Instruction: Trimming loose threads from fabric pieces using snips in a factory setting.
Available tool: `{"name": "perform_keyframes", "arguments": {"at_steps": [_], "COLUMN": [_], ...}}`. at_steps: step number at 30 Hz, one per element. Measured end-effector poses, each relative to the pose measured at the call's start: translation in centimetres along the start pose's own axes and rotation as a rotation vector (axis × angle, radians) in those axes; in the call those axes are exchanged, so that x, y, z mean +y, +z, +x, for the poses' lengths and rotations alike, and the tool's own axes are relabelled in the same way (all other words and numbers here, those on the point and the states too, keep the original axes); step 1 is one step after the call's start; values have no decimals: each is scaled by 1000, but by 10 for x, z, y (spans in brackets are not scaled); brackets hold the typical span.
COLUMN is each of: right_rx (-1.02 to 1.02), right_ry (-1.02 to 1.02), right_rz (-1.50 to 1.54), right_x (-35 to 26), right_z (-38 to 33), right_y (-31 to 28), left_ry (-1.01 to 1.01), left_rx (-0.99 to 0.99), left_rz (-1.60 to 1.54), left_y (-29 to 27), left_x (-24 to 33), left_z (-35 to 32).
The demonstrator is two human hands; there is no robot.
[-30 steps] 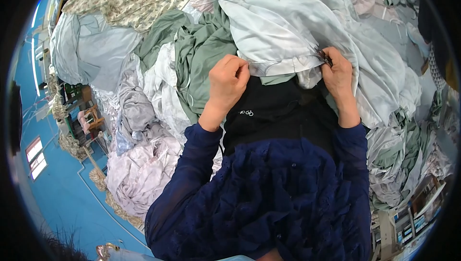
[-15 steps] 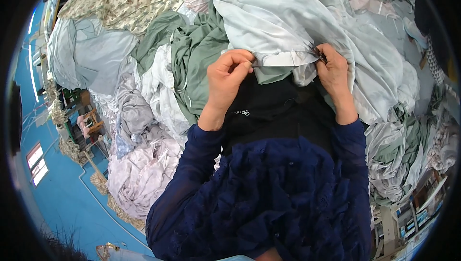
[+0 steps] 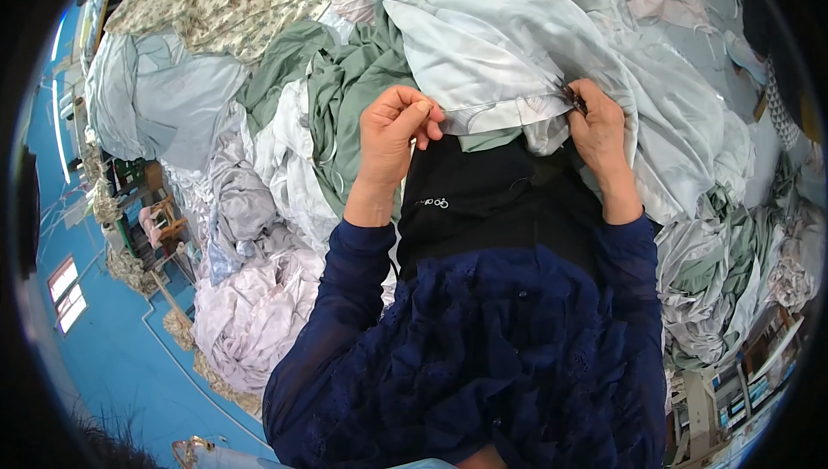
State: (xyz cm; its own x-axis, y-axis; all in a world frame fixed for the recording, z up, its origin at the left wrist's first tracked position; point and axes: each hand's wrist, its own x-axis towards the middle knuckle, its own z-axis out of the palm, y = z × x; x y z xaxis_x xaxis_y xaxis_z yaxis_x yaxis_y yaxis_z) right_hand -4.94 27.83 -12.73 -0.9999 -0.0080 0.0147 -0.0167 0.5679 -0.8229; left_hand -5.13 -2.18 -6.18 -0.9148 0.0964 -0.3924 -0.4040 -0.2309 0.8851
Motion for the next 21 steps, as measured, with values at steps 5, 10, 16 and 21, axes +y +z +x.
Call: {"name": "perform_keyframes", "arguments": {"at_steps": [5, 10, 16, 21], "right_rx": [-7, -17, -4, -17], "right_ry": [-6, 4, 35, 36], "right_rz": [15, -4, 37, 0], "right_x": [4, 3, 5, 4], "right_z": [0, -1, 0, 0], "right_y": [1, 1, -1, -3], "left_ry": [293, 511, 530, 188], "left_rx": [53, 98, 225, 217], "left_rz": [718, 1077, 1273, 454], "left_y": [-20, -50, -90, -30], "left_x": [-22, -39, -64, -21], "left_z": [-5, -4, -14, -20]}}
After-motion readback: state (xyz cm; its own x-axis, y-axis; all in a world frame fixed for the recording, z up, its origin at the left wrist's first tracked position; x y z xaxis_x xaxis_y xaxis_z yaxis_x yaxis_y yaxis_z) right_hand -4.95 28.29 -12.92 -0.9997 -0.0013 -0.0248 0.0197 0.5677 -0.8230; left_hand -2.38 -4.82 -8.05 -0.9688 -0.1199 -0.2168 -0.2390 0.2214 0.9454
